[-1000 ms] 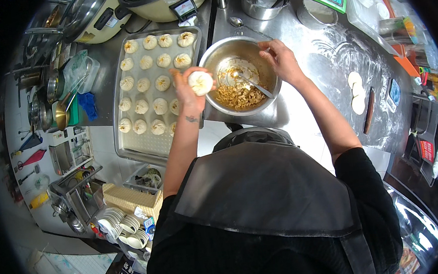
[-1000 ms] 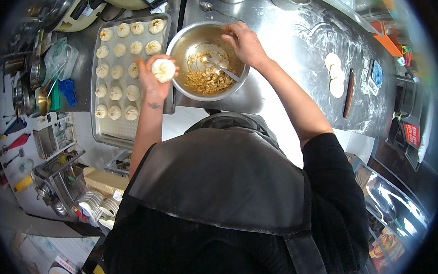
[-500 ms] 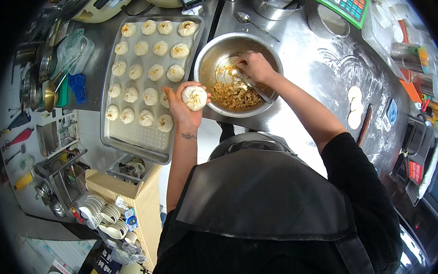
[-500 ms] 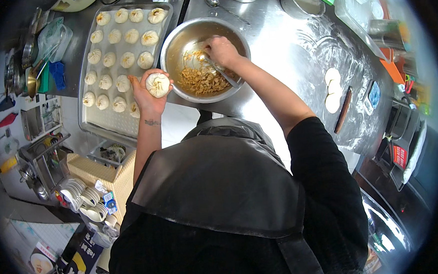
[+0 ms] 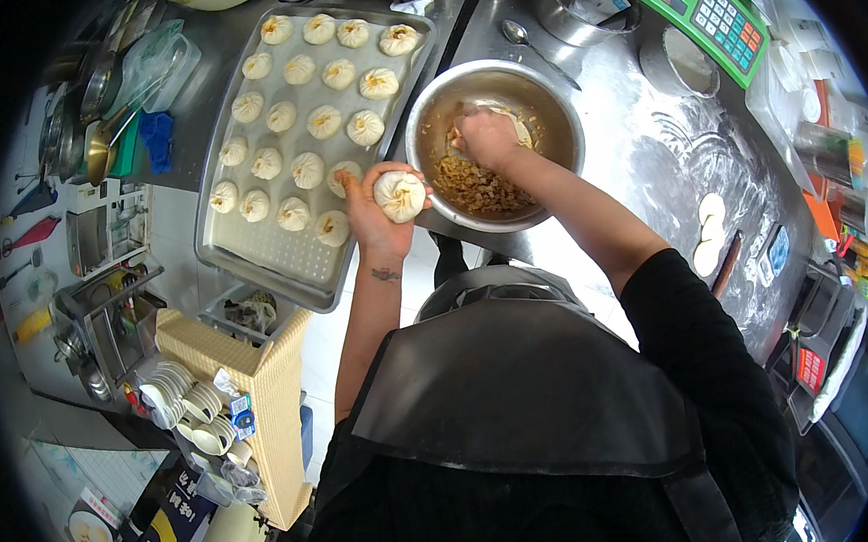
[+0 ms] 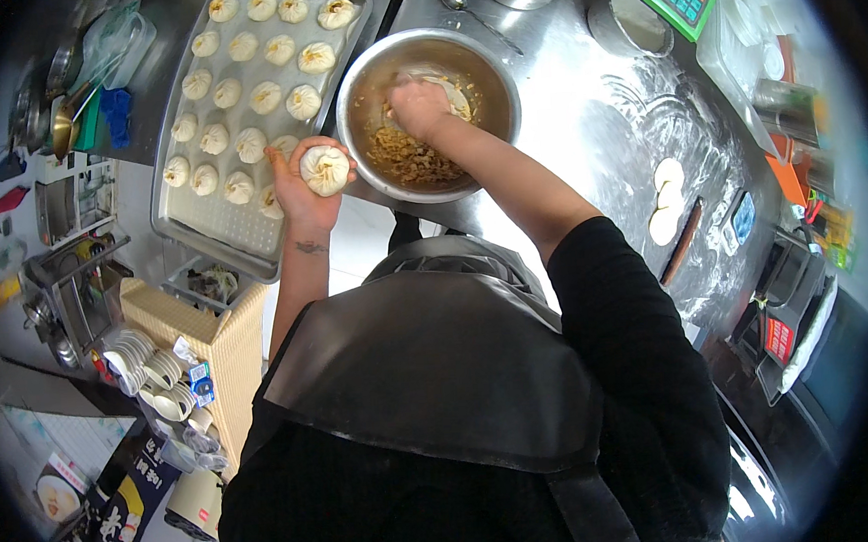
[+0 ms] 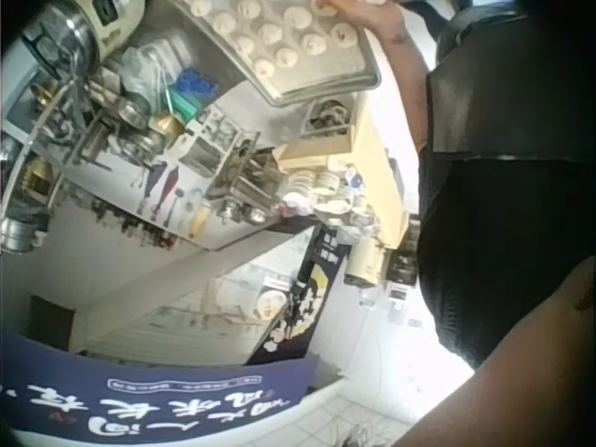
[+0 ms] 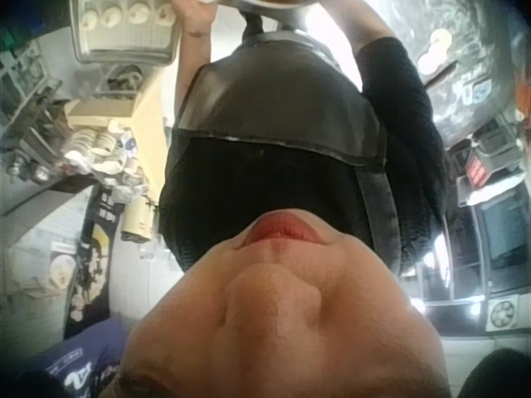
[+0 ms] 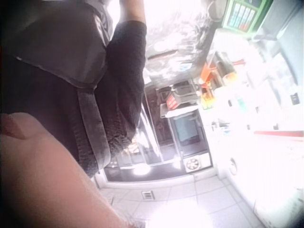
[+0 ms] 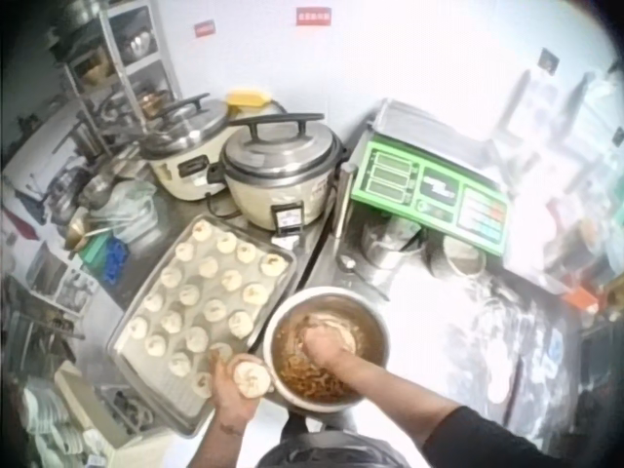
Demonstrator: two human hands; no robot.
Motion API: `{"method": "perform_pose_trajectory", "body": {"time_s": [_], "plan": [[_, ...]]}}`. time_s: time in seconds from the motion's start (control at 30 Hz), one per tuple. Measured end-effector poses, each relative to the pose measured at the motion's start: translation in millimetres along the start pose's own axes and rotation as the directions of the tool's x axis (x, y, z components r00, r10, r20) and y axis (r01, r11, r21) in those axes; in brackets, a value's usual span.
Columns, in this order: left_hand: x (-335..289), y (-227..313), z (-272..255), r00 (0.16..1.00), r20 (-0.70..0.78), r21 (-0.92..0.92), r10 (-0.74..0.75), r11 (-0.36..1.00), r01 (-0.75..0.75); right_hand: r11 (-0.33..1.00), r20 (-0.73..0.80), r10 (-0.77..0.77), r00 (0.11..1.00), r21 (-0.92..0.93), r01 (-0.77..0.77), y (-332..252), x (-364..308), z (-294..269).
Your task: The person fills round dough wrappers with a grainy mixture from a metal bowl, pleats the edges to seal each bun, and places the finished buns on a perforated tray. The person repeats this process for multiple buns.
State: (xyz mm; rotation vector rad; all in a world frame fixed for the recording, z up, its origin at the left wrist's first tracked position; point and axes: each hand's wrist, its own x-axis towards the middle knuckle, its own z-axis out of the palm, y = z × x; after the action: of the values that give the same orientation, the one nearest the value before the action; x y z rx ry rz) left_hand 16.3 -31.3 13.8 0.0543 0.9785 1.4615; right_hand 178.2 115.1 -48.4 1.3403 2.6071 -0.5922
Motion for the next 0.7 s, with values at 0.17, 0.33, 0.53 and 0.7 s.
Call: {"method": "perform_pose_trajectory", "body": {"time_s": [0.17, 0.33, 0.53, 0.7], "plan": [[-0.4, -1.6, 3.5, 1.000, 0.025, -0.009, -0.013, 1.000, 0.013, 1.000, -0.031, -0.017, 0.999, -0.018, 0.017, -5.2, 0.3, -3.0], [1.5, -4.4, 15.7, 1.000, 0.013, 0.028, 0.000, 1.000, 0.000, 0.857, -0.146, 0.003, 0.989, 0.509, 0.073, -6.3, -30.8, -44.5], [0.4, -17.1, 53.2, 0.997, -0.070, 0.005, 0.038, 0.999, -0.038, 0.394, -0.197, -0.080, 0.977, 0.894, 0.213, -28.9, -100.0, -95.6], [-9.3, -34.5, 90.0, 0.986, -0.046, 0.084, 0.163, 0.984, -0.159, 0.634, -0.357, -0.030, 0.934, 0.716, 0.293, -27.9, -129.8, -115.0]]}}
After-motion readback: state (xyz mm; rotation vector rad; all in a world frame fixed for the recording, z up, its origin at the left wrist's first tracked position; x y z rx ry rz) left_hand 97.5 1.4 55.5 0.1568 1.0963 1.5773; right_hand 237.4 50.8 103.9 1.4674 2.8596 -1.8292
